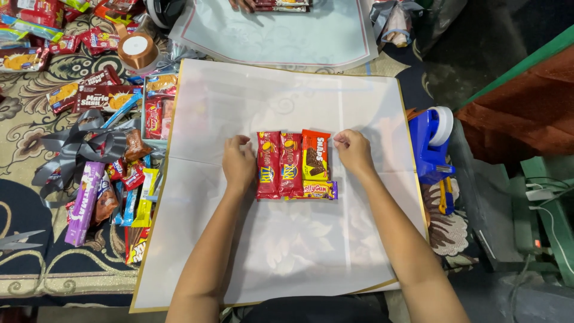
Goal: Arranging and taping various snack bars and packages onto a wrapping sheet to create a snack bouquet.
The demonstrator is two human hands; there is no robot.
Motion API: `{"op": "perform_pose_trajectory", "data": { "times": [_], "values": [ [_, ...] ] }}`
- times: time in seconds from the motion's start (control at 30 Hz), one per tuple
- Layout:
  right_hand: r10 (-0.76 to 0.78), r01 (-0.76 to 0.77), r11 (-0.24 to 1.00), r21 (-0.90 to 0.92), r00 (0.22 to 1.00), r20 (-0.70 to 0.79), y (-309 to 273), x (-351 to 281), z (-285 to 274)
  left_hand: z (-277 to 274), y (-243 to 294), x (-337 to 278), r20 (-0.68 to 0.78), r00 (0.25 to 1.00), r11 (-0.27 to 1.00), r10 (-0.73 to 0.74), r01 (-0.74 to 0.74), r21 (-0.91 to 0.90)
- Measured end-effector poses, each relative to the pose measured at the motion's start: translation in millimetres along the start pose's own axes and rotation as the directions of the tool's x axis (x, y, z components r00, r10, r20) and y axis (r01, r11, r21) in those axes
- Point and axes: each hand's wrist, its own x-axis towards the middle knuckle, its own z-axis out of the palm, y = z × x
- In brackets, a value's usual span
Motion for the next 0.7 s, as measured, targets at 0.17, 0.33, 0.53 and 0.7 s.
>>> {"op": "perform_pose_trajectory", "data": {
  "times": [0.17,0.33,0.53,0.7],
  "values": [
    [-0.359,0.352,0.932,0.081,0.927,0.104,-81.6,-49.2,-17.9,18.1,32.2,-34.0,0.179,0.898,0.903,0.403,-0.421,0.080],
    [-0.283,0.380,0.916,-0.127,0.838,0.467,-105.5,-71.8,-12.7,32.4,27.9,-41.8,0.363,0.808,0.775,0.463,-0.568,0.275],
    [-0.227,0.345,0.923,-0.170,0.846,0.483,-110.6,-75.6,-11.3,33.8,27.4,-40.5,0.416,0.811,0.780,0.412,-0.550,0.298],
    [-0.245,0.377,0.901,-0.215,0.850,0.467,-91.3,-72.2,2.5,43.5,17.5,-37.9,0.422,0.806,0.750,0.415,-0.566,0.343]
  ]
}}
